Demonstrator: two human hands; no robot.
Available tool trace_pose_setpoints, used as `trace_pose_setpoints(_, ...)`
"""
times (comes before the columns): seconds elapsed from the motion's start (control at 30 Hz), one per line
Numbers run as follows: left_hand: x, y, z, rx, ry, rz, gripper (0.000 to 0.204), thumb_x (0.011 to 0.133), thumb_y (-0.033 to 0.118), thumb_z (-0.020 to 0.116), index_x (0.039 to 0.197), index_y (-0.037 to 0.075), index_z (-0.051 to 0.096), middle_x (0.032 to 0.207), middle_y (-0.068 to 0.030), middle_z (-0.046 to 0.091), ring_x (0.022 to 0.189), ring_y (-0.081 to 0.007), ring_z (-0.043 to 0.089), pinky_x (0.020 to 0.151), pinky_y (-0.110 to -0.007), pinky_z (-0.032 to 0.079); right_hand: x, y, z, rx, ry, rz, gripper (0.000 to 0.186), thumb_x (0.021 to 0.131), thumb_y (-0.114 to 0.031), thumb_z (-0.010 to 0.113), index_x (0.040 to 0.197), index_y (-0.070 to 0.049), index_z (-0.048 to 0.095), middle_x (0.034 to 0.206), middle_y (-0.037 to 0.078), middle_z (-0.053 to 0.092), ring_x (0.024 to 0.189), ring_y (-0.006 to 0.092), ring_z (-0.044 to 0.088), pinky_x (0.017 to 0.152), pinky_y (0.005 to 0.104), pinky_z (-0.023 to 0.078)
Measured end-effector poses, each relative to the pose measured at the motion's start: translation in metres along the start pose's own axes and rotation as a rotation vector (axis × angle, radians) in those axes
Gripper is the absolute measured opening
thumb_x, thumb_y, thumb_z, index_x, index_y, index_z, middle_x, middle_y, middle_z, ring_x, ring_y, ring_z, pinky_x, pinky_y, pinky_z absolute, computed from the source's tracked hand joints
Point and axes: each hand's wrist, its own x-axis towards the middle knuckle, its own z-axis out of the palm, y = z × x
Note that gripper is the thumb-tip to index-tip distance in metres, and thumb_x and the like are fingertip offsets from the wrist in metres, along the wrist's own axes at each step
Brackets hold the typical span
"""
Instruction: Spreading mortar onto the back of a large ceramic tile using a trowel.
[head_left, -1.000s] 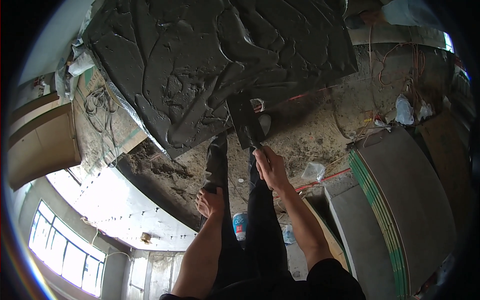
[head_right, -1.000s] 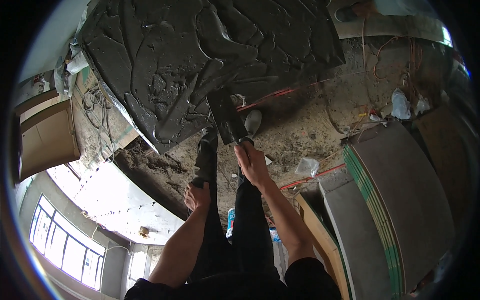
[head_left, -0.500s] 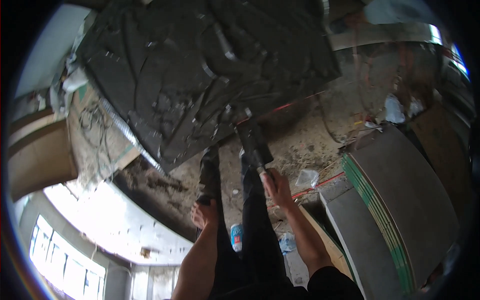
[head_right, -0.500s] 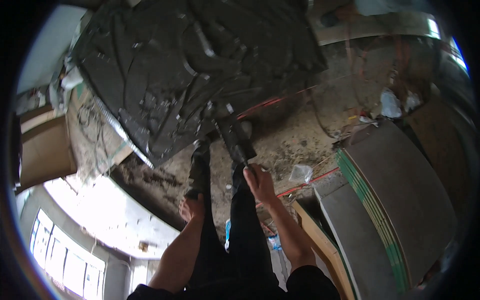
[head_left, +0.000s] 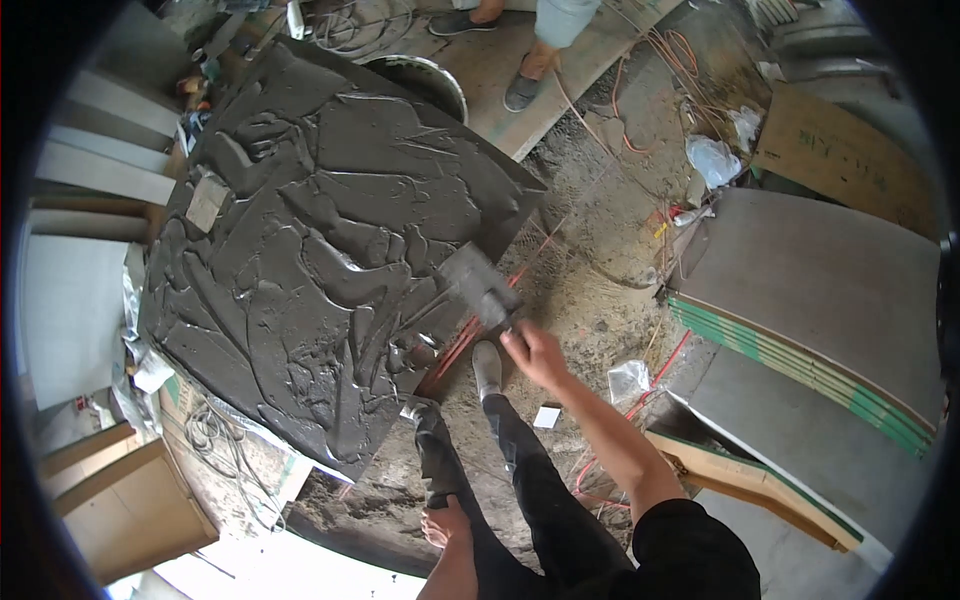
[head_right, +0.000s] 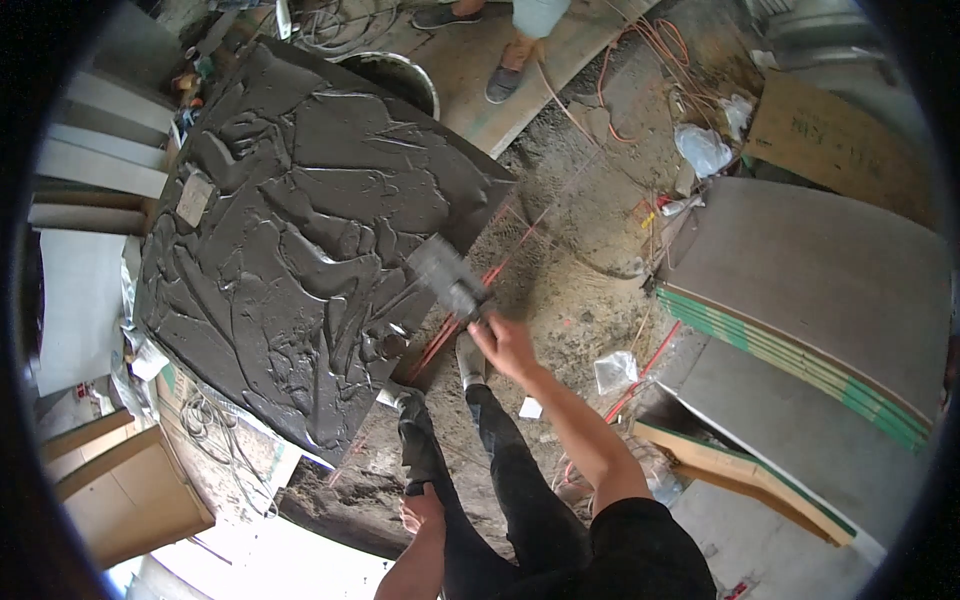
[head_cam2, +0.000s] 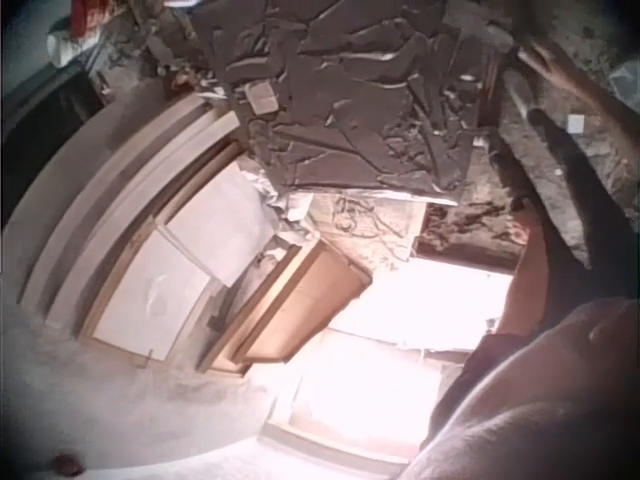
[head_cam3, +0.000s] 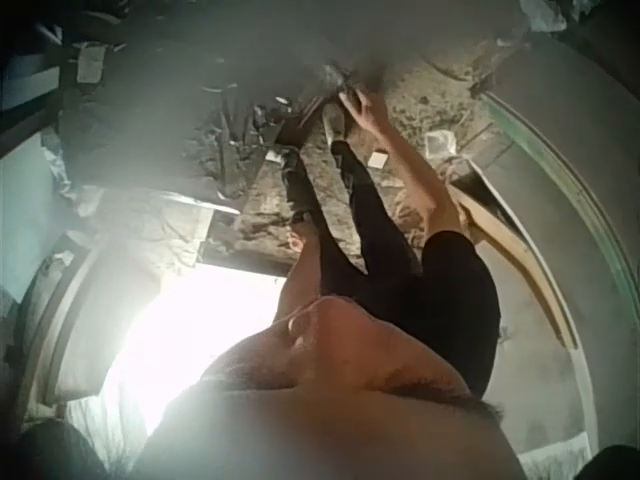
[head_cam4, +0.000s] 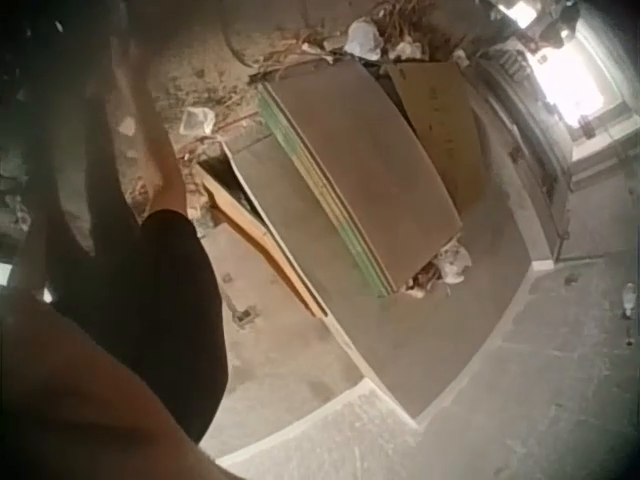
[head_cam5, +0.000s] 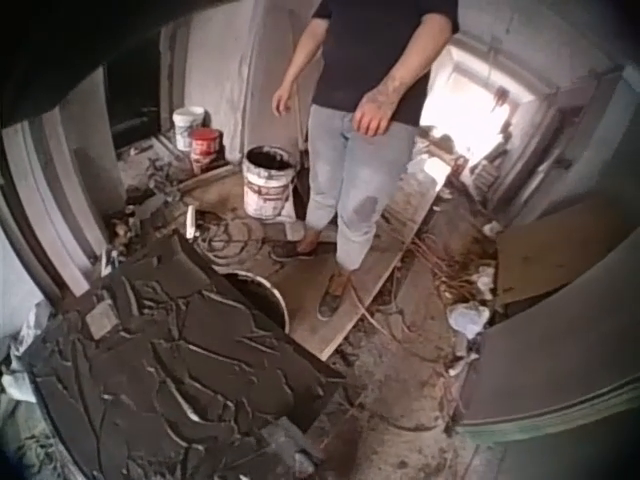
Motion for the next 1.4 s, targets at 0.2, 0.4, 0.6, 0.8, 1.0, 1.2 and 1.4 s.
trace_pose_setpoints(0.2,-0.003,0.003,-0.020,-0.049,-0.081,-0.074,0.073,0.081,0.056,0.073,0.126,-0.001,0.061,0.121,-0.0211,0.068,0.116,-0.0370,0.065,0.099,-0.047,0.051,0.046,0.044,-0.028,0.633,0.220,0.587,0.034,0.103,-0.043,0.058,0.101,-0.010,0.063,0.061,0.000,0.053,0.049,0.0119,0.053,0.039,0.0318,0.040)
trace_pose_setpoints(0.4,0.005,-0.005,-0.022,-0.082,-0.046,-0.033,0.073,0.076,0.056,0.071,0.123,0.000,0.063,0.123,-0.0196,0.066,0.120,-0.0348,0.061,0.104,-0.045,0.046,0.057,-0.109,-0.060,0.707,0.196,0.335,0.028,0.103,-0.032,0.062,0.102,-0.004,0.061,0.068,0.000,0.057,0.051,0.0076,0.052,0.043,0.0252,0.043)
trace_pose_setpoints(0.6,0.016,-0.004,-0.024,-0.180,-0.063,-0.067,0.072,0.076,0.055,0.070,0.122,0.000,0.063,0.124,-0.0203,0.065,0.122,-0.0351,0.059,0.106,-0.045,0.044,0.100,-0.167,0.021,0.145,0.203,-0.288,0.029,0.099,-0.028,0.069,0.093,-0.002,0.059,0.074,0.009,0.065,0.055,0.0235,0.059,0.053,0.0408,0.049)
trace_pose_setpoints(0.8,0.019,0.005,-0.039,-0.264,-0.072,-0.063,0.066,0.076,0.055,0.071,0.116,0.003,0.064,0.119,-0.0171,0.067,0.118,-0.0333,0.061,0.103,-0.043,0.045,0.115,-0.154,0.049,0.054,-0.150,-0.214,0.034,0.099,-0.035,0.068,0.096,-0.002,0.059,0.070,0.014,0.065,0.055,0.0313,0.063,0.050,0.0423,0.047)
trace_pose_setpoints(1.0,0.031,-0.007,-0.059,-0.309,-0.141,-0.086,0.063,0.078,0.052,0.070,0.117,0.003,0.063,0.119,-0.0167,0.066,0.117,-0.0333,0.061,0.102,-0.043,0.046,0.086,-0.186,0.032,0.789,-0.261,0.448,0.037,0.104,-0.048,0.055,0.098,-0.012,0.054,0.064,-0.003,0.044,0.043,0.0086,0.039,0.038,0.0276,0.034)
trace_pose_setpoints(1.2,0.045,-0.021,-0.063,-0.368,-0.203,-0.104,0.068,0.078,0.053,0.068,0.122,0.001,0.062,0.125,-0.0177,0.063,0.122,-0.0341,0.057,0.105,-0.044,0.043,0.027,-0.188,0.087,0.702,-0.597,0.437,0.041,0.105,-0.047,0.049,0.091,-0.009,0.053,0.054,0.000,0.044,0.038,0.0099,0.041,0.035,0.0264,0.030)
trace_pose_setpoints(1.4,0.057,-0.020,-0.064,-0.405,-0.234,-0.033,0.066,0.078,0.055,0.069,0.117,0.003,0.065,0.124,-0.0159,0.064,0.120,-0.0331,0.058,0.103,-0.044,0.045,-0.031,-0.212,0.150,-0.159,-0.639,-0.501,0.036,0.100,-0.046,0.060,0.093,-0.011,0.059,0.067,0.016,0.066,0.063,0.0351,0.068,0.052,0.0446,0.053)
